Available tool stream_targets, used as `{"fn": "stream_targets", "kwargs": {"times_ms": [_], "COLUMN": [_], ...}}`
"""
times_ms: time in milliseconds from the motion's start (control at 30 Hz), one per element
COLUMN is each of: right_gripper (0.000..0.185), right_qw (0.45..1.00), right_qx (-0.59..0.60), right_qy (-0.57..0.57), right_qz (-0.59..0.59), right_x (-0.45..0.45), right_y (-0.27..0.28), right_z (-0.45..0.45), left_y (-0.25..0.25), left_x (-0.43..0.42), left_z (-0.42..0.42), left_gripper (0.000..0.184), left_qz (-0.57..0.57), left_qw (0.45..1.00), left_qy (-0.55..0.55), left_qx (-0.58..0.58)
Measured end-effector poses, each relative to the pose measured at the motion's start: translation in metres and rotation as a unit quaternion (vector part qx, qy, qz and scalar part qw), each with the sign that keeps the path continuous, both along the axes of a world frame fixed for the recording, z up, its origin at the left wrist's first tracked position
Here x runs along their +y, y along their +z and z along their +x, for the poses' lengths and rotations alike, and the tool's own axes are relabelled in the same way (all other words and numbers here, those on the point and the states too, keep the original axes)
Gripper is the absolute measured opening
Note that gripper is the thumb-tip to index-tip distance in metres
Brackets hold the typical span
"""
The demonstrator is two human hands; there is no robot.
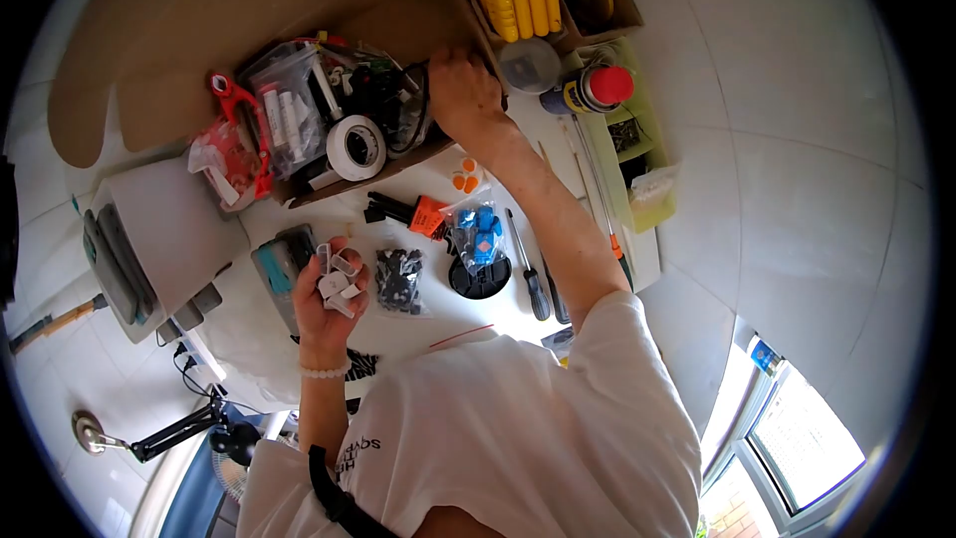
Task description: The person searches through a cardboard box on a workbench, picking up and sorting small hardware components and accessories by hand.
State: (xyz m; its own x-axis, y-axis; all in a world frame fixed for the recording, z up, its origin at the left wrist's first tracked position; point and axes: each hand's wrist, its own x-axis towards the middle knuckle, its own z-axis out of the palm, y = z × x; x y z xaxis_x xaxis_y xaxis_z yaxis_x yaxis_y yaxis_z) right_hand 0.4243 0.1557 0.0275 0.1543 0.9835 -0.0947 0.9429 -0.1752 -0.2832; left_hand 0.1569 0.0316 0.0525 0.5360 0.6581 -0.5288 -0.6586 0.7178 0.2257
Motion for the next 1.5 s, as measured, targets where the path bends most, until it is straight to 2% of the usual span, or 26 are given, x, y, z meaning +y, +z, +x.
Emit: {"fn": "stream_targets", "kwargs": {"times_ms": [167, 300, 367, 400, 467, 600, 667, 767, 800, 867, 1000, 1067, 1100, 1167, 1300, 1367, 1500], "right_gripper": [0.033, 0.033, 0.032, 0.032, 0.029, 0.031, 0.036, 0.039, 0.039, 0.039, 0.044, 0.05, 0.05, 0.053, 0.061, 0.061, 0.06], "right_qw": [0.993, 0.994, 0.987, 0.988, 0.972, 0.955, 0.908, 0.894, 0.894, 0.952, 0.966, 0.981, 0.981, 0.994, 0.989, 0.99, 0.98], "right_qx": [0.045, 0.067, 0.141, 0.14, 0.23, 0.286, 0.41, 0.437, 0.436, 0.301, 0.257, 0.174, 0.173, 0.084, 0.049, 0.058, 0.154], "right_qy": [0.001, 0.023, 0.029, 0.027, -0.027, -0.063, -0.089, -0.101, -0.1, -0.023, 0.003, 0.049, 0.048, 0.059, 0.041, 0.037, -0.023], "right_qz": [-0.105, -0.079, -0.067, -0.066, -0.024, -0.04, -0.007, -0.011, -0.01, 0.04, 0.037, 0.069, 0.069, 0.048, 0.13, 0.126, 0.124], "right_x": [0.004, -0.006, -0.009, -0.01, -0.011, -0.008, -0.009, -0.011, -0.014, -0.018, -0.024, -0.03, -0.035, -0.041, -0.052, -0.054, -0.053], "right_y": [0.009, -0.001, 0.005, 0.006, 0.005, 0.007, 0.016, 0.007, 0.0, -0.012, 0.008, 0.016, 0.02, 0.024, 0.015, 0.013, 0.017], "right_z": [-0.003, 0.003, 0.007, 0.007, 0.004, 0.003, 0.003, 0.006, 0.004, -0.004, -0.02, -0.036, -0.044, -0.061, -0.078, -0.083, -0.084], "left_y": [0.002, 0.002, 0.001, 0.0, -0.004, 0.002, 0.004, 0.0, -0.002, -0.004, -0.002, -0.002, -0.002, -0.002, 0.002, 0.004, 0.005], "left_x": [0.0, 0.0, 0.0, 0.0, -0.001, 0.002, 0.003, 0.002, 0.002, 0.001, 0.006, 0.007, 0.008, 0.01, 0.011, 0.011, 0.011], "left_z": [-0.001, -0.004, -0.001, 0.0, -0.001, 0.004, 0.005, 0.002, 0.003, 0.003, 0.007, 0.008, 0.008, 0.008, 0.008, 0.008, 0.007], "left_gripper": [0.04, 0.039, 0.036, 0.036, 0.036, 0.036, 0.035, 0.035, 0.035, 0.035, 0.034, 0.035, 0.035, 0.035, 0.035, 0.035, 0.035], "left_qz": [-0.003, -0.004, -0.028, -0.027, -0.028, -0.027, -0.023, -0.028, -0.027, -0.035, -0.039, -0.027, -0.027, -0.027, -0.028, -0.02, -0.021], "left_qw": [1.0, 1.0, 0.999, 0.999, 0.999, 0.999, 0.999, 0.999, 0.999, 0.999, 0.998, 0.998, 0.998, 0.998, 0.998, 0.997, 0.997], "left_qy": [0.009, 0.013, 0.022, 0.021, 0.02, 0.018, 0.029, 0.019, 0.019, 0.019, 0.02, 0.016, 0.014, 0.015, 0.015, 0.014, 0.012], "left_qx": [0.009, 0.01, 0.007, 0.005, 0.018, 0.024, 0.03, 0.024, 0.023, 0.035, 0.037, 0.046, 0.046, 0.055, 0.054, 0.069, 0.069]}}
